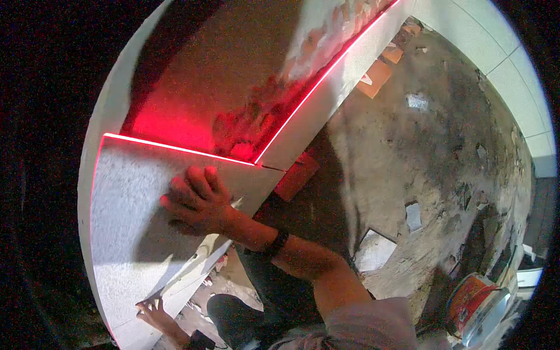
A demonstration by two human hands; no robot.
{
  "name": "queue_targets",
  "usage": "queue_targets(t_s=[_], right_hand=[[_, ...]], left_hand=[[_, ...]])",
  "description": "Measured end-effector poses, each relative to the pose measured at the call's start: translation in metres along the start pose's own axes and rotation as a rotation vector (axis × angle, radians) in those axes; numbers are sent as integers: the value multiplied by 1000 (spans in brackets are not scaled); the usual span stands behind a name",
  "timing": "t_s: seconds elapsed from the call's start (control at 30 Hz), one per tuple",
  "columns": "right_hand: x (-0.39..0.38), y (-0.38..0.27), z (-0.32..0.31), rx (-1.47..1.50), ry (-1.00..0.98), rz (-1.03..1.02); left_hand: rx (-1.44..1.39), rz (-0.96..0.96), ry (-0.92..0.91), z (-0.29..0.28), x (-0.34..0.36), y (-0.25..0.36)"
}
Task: Applying mortar to the back of a tile with a trowel and attaching it to a wall using a laser level as a guide.
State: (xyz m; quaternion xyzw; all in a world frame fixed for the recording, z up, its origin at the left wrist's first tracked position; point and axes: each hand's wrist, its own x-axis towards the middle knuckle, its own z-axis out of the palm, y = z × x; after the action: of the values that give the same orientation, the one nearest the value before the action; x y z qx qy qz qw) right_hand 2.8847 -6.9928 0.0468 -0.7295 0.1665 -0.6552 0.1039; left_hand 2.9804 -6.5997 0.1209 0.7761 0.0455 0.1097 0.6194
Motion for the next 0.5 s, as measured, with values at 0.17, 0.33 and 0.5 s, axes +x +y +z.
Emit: queue_targets(t_s=[0.17,0.33,0.5], right_hand=[[-1,-9,1,40,17,145],[2,-11,7,22,83,129],[4,-12,-1,63,5,100]], left_hand=[[51,63,-21,0,-2,0],[84,6,119,17,-10,8],[-23,81,22,-8,4,-3]])
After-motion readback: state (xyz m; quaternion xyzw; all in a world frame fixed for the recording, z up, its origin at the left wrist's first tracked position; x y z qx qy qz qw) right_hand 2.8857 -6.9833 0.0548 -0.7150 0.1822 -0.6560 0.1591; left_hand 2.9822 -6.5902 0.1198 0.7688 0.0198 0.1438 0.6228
